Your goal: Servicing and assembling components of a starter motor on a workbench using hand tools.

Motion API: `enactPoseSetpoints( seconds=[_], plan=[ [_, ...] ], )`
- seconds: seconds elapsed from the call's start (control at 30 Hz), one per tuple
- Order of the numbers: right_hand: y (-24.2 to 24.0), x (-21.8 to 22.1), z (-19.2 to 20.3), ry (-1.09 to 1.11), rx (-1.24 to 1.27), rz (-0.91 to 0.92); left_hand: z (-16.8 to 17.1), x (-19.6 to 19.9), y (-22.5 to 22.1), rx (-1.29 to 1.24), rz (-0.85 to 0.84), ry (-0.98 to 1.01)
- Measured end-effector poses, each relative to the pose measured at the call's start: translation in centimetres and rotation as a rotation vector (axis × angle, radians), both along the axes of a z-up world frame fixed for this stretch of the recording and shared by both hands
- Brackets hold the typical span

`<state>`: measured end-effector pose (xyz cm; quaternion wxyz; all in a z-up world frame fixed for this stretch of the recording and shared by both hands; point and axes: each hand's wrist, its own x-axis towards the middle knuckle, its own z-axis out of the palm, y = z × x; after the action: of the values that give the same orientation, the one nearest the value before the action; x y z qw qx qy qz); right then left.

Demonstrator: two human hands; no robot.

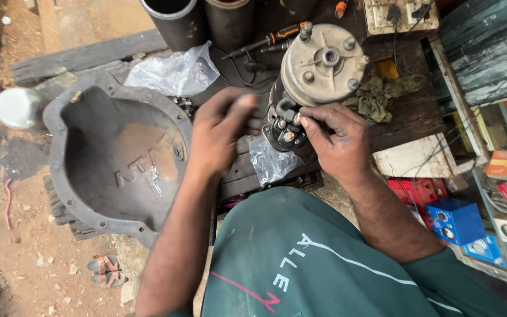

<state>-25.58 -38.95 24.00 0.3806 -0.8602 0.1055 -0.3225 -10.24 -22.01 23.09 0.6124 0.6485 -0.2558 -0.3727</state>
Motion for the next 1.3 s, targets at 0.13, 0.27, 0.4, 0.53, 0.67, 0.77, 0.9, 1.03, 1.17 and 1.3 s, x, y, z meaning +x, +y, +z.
enactPoseSetpoints(
  seconds=[0.13,0.27,0.4,0.53,0.67,0.77,0.9,1.03,1.17,1.3],
  plan=[
    [0.6,0.0,0.3,0.070,-0.095,-0.011,-6.4,-2.6,3.6,-0.489,0.454,0.602],
    [0.9,0.1,-0.2,0.134,-0.075,-0.060,-9.1,-4.1,5.2,-0.626,0.484,0.957],
    [-0.6,-3.1,-2.6,0.039,0.325,-0.030,-9.5,-4.6,5.5,-0.624,0.380,1.089],
    [-3.3,-10.1,-13.2,-0.180,1.453,-0.179,-9.4,-4.4,6.3,-0.586,0.329,1.121],
    [-1.8,-18.2,-25.4,0.339,1.684,-0.596,-11.3,-4.6,6.9,-0.490,0.210,0.974],
    [1.8,-13.9,-14.5,0.097,1.380,-0.101,-11.6,-4.7,7.7,-0.455,0.217,1.034],
    [2.9,-6.7,-3.3,-0.084,0.791,-0.013,-11.5,-5.3,8.0,-0.413,0.224,1.035],
    [4.0,-1.9,3.0,-0.006,0.089,-0.066,-10.2,-6.1,10.1,-0.360,0.254,0.892],
    [4.5,-0.3,3.1,0.040,-0.131,-0.073,-9.4,-6.8,15.8,-0.246,0.457,0.653],
    [1.9,0.1,-0.5,0.055,-0.353,-0.071,-12.7,-8.2,23.4,-0.284,0.658,0.638]
  ],
)
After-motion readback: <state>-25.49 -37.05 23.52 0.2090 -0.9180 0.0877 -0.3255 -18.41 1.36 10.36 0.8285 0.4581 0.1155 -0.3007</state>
